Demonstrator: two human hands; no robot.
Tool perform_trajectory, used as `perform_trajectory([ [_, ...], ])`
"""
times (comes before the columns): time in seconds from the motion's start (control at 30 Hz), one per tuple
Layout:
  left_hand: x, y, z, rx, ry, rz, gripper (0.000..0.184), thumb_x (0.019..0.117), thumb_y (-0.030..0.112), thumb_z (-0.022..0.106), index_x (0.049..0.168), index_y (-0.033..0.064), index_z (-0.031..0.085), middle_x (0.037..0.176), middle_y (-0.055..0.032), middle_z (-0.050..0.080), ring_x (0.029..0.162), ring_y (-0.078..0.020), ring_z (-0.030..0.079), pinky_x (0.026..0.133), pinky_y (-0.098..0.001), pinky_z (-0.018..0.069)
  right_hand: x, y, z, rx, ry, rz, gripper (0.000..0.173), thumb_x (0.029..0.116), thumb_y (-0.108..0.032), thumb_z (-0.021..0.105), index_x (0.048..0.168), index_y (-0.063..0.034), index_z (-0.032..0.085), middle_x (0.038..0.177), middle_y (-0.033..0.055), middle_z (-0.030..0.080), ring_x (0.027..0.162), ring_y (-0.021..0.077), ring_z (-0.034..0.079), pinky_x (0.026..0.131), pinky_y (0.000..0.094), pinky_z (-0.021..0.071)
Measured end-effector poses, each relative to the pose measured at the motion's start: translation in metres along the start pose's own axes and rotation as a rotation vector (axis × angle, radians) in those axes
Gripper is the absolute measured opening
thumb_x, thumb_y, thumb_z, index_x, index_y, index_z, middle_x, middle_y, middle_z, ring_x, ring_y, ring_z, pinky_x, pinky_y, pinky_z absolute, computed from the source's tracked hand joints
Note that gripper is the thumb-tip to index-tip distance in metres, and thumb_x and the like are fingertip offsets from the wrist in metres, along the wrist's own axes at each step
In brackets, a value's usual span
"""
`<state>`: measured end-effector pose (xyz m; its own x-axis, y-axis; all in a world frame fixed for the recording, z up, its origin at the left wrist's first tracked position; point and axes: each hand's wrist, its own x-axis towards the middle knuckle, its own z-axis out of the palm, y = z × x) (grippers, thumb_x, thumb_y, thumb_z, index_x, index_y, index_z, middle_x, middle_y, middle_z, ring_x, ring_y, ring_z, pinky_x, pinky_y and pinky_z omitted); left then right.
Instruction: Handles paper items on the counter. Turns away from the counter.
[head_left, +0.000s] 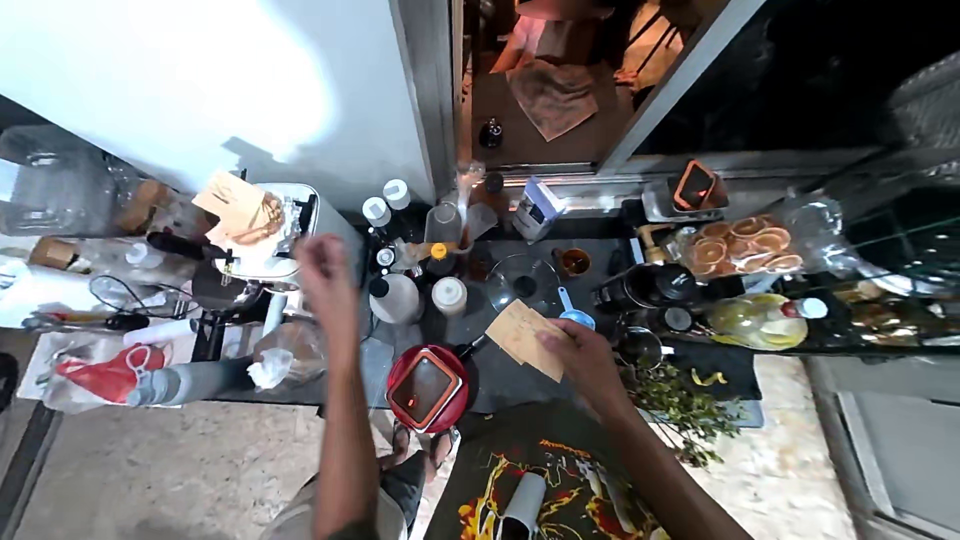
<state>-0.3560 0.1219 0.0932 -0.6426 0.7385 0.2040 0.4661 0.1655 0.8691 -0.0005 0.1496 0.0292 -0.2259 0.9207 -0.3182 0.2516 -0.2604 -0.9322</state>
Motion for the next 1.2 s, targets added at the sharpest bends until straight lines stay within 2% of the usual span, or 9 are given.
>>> perform_trajectory([
  [0.07,-0.053,0.004,0.053,-0.207,-0.372,-0.138,0.053,0.1061,0.031,0.056,0.152,0.0093,0.038,0.132,-0.0103,0.065,0.11,-0.0215,0.068,0.092,-0.0436,0.0584,0.002,0.0,0.0,0.016,0.0,-0.016,0.024,0.0978,-0.018,0.068,0.118,-0.0041,0.072,0.1,0.008,0.075,0.087,0.0171,0.073,0.077,0.0366,0.0639],
  [0.17,-0.107,0.006,0.108,-0.437,-0.591,-0.213,0.074,0.0954,0.021,0.072,0.154,0.0055,0.029,0.13,-0.0124,0.067,0.104,-0.024,0.071,0.088,-0.0432,0.0615,0.006,0.002,0.002,-0.013,0.014,-0.026,0.025,0.0987,-0.021,0.068,0.119,-0.0059,0.072,0.102,0.0069,0.076,0.09,0.0165,0.074,0.08,0.0368,0.0642],
  [0.23,-0.129,0.008,0.127,-0.518,-0.58,-0.244,0.076,0.0903,0.016,0.078,0.149,0.0033,0.032,0.127,-0.0144,0.066,0.097,-0.025,0.072,0.081,-0.0419,0.0637,0.007,0.003,0.001,-0.013,0.023,-0.036,0.025,0.0986,-0.021,0.068,0.119,-0.0068,0.073,0.104,0.006,0.076,0.092,0.0158,0.073,0.081,0.0363,0.0639],
  [0.3,-0.142,0.01,0.136,-0.544,-0.519,-0.25,0.053,0.0901,0.009,0.076,0.135,0.0005,0.049,0.114,-0.0149,0.067,0.085,-0.0227,0.07,0.074,-0.0389,0.0636,0.007,0.003,0.001,0.01,0.03,-0.052,0.025,0.0979,-0.018,0.068,0.12,-0.0073,0.072,0.106,0.006,0.076,0.094,0.0157,0.074,0.082,0.036,0.064],
  [0.37,-0.147,0.009,0.141,-0.498,-0.478,-0.233,0.026,0.0925,0.01,0.073,0.117,0.0024,0.066,0.094,-0.009,0.068,0.067,-0.0143,0.06,0.061,-0.0306,0.0537,0.007,0.004,-0.001,0.034,0.033,-0.056,0.029,0.0973,-0.017,0.069,0.125,-0.0078,0.071,0.11,0.0065,0.075,0.098,0.0161,0.073,0.085,0.0367,0.064],
  [0.43,-0.147,0.006,0.143,-0.466,-0.479,-0.211,0.02,0.0958,0.01,0.069,0.114,0.0049,0.073,0.094,-0.0067,0.071,0.066,-0.0115,0.059,0.061,-0.028,0.052,0.007,0.007,-0.003,0.04,0.035,-0.047,0.032,0.0961,-0.018,0.07,0.127,-0.0091,0.07,0.114,0.0063,0.074,0.101,0.0164,0.072,0.087,0.0373,0.0635],
  [0.77,-0.121,0.009,0.158,-0.496,-0.436,-0.251,0.039,0.0923,0.006,0.071,0.13,0.0008,0.063,0.1,-0.0139,0.07,0.077,-0.0189,0.066,0.071,-0.0349,0.0592,0.002,0.02,-0.026,0.075,0.124,-0.014,0.046,0.0934,-0.015,0.073,0.138,-0.0109,0.061,0.119,0.0075,0.072,0.105,0.0195,0.071,0.087,0.0397,0.0627],
  [1.0,-0.102,0.012,0.172,-0.582,-0.487,-0.288,0.051,0.0881,-0.001,0.073,0.137,-0.0012,0.057,0.119,-0.0195,0.068,0.097,-0.0253,0.071,0.084,-0.0402,0.0625,-0.006,0.035,-0.039,0.152,0.149,-0.048,0.043,0.0929,-0.016,0.071,0.134,-0.0074,0.062,0.117,0.0095,0.071,0.106,0.0204,0.069,0.088,0.0394,0.0609],
  [1.2,-0.092,0.016,0.182,-0.56,-0.535,-0.314,0.054,0.0879,-0.001,0.074,0.139,0.0005,0.056,0.119,-0.0194,0.069,0.092,-0.0257,0.072,0.083,-0.0417,0.0628,-0.009,0.039,-0.045,0.168,0.129,-0.119,0.025,0.0972,-0.011,0.064,0.121,-0.0074,0.07,0.12,0.0059,0.071,0.114,0.0175,0.066,0.097,0.0372,0.0562],
])
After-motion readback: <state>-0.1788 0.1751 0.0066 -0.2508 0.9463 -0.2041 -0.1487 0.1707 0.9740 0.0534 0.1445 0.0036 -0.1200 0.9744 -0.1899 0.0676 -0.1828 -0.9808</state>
